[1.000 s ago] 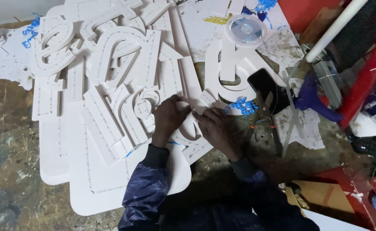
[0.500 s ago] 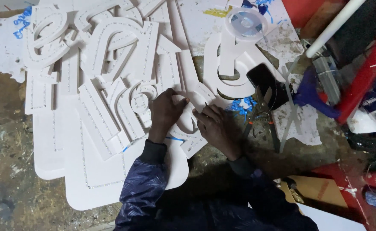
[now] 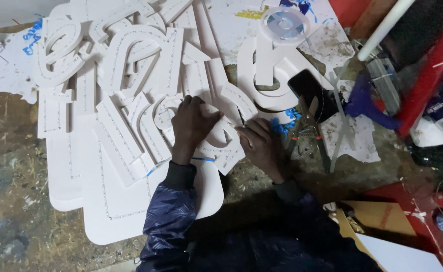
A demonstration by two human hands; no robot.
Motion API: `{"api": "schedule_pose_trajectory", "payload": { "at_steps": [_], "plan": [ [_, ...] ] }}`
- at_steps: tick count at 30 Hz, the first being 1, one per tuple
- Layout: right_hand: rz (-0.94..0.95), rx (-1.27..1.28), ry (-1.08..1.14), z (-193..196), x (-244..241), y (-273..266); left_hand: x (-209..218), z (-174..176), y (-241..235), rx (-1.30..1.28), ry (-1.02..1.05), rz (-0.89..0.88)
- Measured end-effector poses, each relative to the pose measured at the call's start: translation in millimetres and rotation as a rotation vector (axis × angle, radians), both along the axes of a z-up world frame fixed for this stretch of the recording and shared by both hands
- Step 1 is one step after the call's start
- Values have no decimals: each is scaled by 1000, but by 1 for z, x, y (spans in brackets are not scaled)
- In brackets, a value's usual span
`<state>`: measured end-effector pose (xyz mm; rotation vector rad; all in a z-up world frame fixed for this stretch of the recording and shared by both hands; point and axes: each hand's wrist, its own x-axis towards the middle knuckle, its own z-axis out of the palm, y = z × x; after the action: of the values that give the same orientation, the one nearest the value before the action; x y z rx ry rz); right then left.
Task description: Applying flexible LED light strips into the pre-cut channels of foam sign letters and cutting them to size.
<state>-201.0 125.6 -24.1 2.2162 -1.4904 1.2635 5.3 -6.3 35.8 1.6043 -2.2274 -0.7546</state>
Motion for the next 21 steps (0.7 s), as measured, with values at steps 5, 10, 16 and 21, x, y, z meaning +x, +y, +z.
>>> {"api": "schedule_pose_trajectory", "payload": {
  "at_steps": [5, 10, 16, 21],
  "plan": [
    [-55, -62, 117, 8, 2, -3, 0, -3, -2, -11, -42, 12],
    [-28, 25, 166, 16, 8, 3, 6, -22, -8, 23, -54, -1],
    [13, 209, 203, 31, 9, 10, 8, -36, -12, 36, -72, 11],
    [-88, 164, 293, 10, 2, 28, -7, -4, 11, -275, -229, -148]
  ]
}}
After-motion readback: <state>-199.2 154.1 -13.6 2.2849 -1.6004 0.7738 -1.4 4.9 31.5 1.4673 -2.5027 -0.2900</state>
